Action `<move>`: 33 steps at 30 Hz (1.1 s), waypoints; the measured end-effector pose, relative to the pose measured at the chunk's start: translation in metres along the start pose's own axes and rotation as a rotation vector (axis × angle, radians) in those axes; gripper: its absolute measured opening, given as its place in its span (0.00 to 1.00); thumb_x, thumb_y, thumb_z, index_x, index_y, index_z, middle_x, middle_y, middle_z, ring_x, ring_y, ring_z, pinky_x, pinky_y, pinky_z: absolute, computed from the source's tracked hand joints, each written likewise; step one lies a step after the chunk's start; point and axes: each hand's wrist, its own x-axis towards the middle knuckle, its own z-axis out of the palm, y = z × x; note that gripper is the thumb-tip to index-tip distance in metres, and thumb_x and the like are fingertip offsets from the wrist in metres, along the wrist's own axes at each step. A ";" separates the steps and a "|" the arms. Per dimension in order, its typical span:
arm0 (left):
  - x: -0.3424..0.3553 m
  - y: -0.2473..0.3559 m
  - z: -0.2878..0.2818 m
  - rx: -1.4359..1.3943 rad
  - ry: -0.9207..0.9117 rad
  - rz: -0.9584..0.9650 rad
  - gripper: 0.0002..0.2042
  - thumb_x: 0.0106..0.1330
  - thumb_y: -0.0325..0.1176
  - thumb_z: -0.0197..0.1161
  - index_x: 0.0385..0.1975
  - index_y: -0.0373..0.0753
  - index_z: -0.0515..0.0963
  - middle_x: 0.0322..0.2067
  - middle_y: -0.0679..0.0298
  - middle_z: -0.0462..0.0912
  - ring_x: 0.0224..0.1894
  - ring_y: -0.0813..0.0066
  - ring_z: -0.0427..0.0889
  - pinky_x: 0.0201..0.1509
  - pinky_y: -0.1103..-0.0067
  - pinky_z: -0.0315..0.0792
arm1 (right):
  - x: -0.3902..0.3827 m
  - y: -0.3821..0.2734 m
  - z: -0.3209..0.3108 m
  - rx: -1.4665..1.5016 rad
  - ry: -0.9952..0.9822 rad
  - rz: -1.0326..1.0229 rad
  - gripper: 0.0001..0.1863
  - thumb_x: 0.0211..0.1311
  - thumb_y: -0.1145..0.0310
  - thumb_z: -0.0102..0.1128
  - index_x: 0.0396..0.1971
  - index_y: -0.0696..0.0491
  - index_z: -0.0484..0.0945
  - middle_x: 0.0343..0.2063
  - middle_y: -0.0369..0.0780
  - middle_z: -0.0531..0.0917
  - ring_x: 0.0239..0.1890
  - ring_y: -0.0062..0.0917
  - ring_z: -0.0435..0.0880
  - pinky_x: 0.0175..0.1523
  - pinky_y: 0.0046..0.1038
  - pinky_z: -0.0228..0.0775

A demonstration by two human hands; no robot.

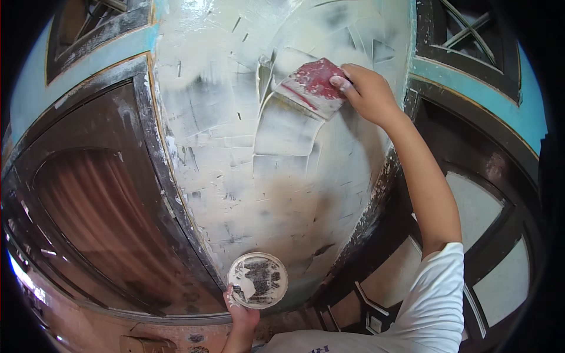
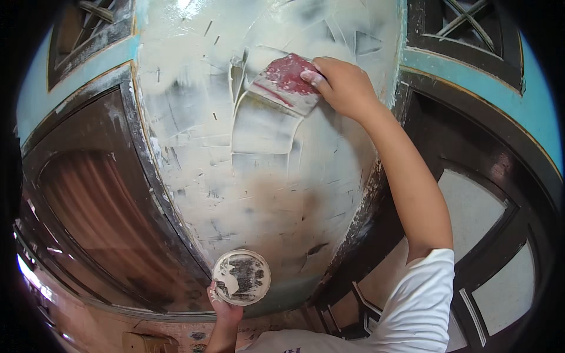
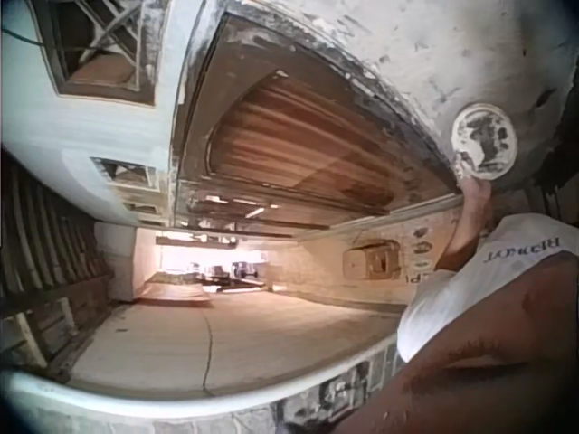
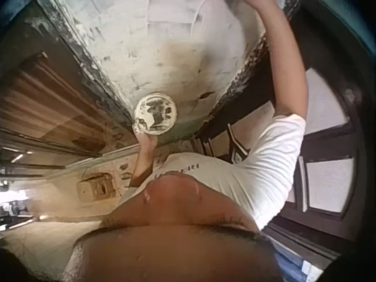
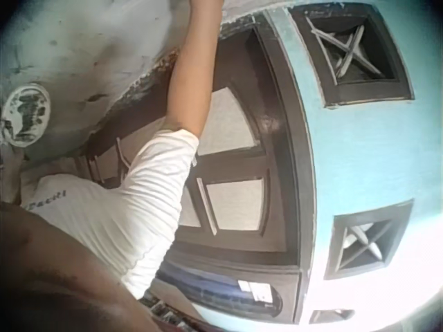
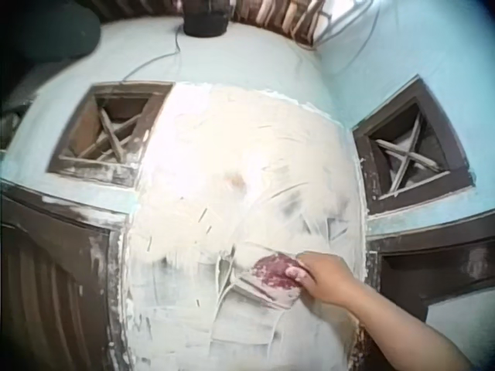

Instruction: The person applies and smooths wall filler onto a wall using a spatula or trowel.

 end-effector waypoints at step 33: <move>-0.003 -0.016 0.027 -0.016 -0.010 0.043 0.22 0.64 0.47 0.42 0.50 0.38 0.68 0.48 0.61 0.75 0.52 0.65 0.72 0.58 0.69 0.64 | 0.053 0.034 -0.067 0.705 0.267 -0.001 0.14 0.64 0.66 0.52 0.46 0.56 0.67 0.32 0.32 0.77 0.30 0.11 0.71 0.33 0.16 0.64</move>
